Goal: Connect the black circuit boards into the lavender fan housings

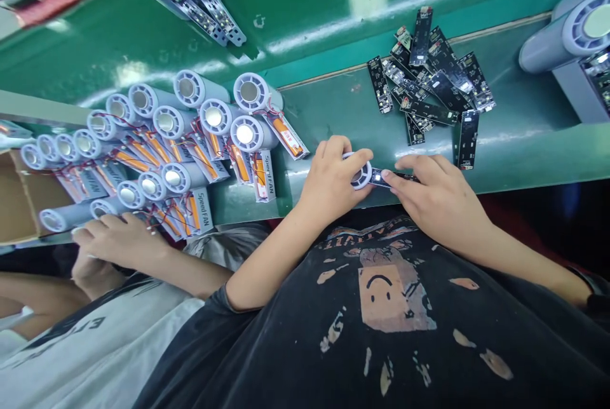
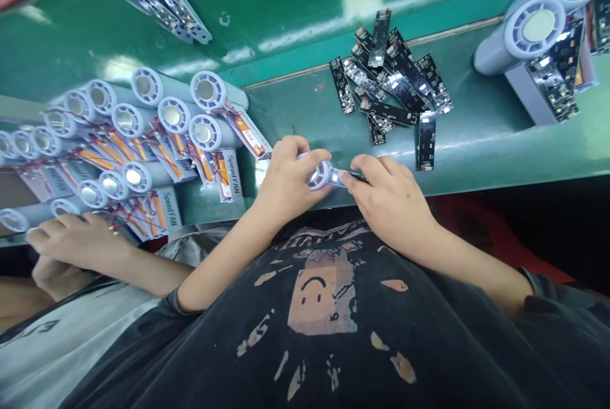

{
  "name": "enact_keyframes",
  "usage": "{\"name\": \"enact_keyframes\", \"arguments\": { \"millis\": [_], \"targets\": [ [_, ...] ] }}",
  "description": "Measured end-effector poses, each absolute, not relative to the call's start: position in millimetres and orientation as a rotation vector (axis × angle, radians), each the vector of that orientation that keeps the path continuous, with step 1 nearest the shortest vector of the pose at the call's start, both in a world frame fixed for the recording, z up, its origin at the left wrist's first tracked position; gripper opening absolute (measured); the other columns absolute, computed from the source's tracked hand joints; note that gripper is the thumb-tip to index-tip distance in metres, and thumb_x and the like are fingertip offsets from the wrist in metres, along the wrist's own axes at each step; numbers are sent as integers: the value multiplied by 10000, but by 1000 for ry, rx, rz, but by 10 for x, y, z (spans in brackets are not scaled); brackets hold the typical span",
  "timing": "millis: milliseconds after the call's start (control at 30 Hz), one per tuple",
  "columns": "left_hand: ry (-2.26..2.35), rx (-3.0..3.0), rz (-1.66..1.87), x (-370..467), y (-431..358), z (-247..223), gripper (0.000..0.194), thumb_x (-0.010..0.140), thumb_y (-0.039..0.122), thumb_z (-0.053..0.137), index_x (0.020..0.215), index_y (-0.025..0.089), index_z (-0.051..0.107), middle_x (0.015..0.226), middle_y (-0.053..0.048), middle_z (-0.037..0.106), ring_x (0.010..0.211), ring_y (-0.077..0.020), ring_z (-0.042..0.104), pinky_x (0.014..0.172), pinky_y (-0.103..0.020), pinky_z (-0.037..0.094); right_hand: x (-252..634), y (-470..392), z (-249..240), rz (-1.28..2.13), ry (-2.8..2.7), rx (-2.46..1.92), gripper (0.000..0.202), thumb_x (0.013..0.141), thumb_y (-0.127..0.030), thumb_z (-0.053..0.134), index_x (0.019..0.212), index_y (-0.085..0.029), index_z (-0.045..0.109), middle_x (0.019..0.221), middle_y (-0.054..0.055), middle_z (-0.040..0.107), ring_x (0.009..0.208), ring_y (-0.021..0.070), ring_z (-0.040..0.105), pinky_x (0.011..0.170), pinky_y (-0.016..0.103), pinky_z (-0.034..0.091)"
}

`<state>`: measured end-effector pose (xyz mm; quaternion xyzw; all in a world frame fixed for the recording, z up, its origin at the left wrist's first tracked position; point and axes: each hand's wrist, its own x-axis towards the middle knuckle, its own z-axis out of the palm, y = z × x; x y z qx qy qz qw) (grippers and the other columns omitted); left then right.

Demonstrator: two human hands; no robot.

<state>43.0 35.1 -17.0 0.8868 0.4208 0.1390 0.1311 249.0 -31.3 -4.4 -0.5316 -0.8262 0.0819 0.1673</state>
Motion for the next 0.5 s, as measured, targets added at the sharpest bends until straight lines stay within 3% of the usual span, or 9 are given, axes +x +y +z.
{"name": "enact_keyframes", "arguments": {
  "millis": [167,300,500],
  "targets": [
    [1020,2617,395,426,319,-143,230,898,375,662,1105,275,673,1339,-74,576,1356,-341,410,1079,-543,379,2513,-343,-175,268,-2263,-1525,255,973,-253,548,1131,-239,747,1016,95,665,893,223,517,763,372,410],
    [1040,2592,306,459,318,-84,157,929,321,634,1060,264,698,1205,-59,671,1334,-334,455,1093,-565,366,2546,-388,-256,204,-2206,-1526,252,960,-306,586,1156,-270,740,983,74,689,906,229,529,771,378,378],
    [1015,2589,294,483,352,-63,146,925,323,642,1026,240,706,1127,-54,695,1231,-303,529,1058,-515,417,2593,-412,-333,110,-2187,-1461,210,942,-266,621,1101,-317,747,979,16,728,871,181,556,793,348,390]
  ]
}}
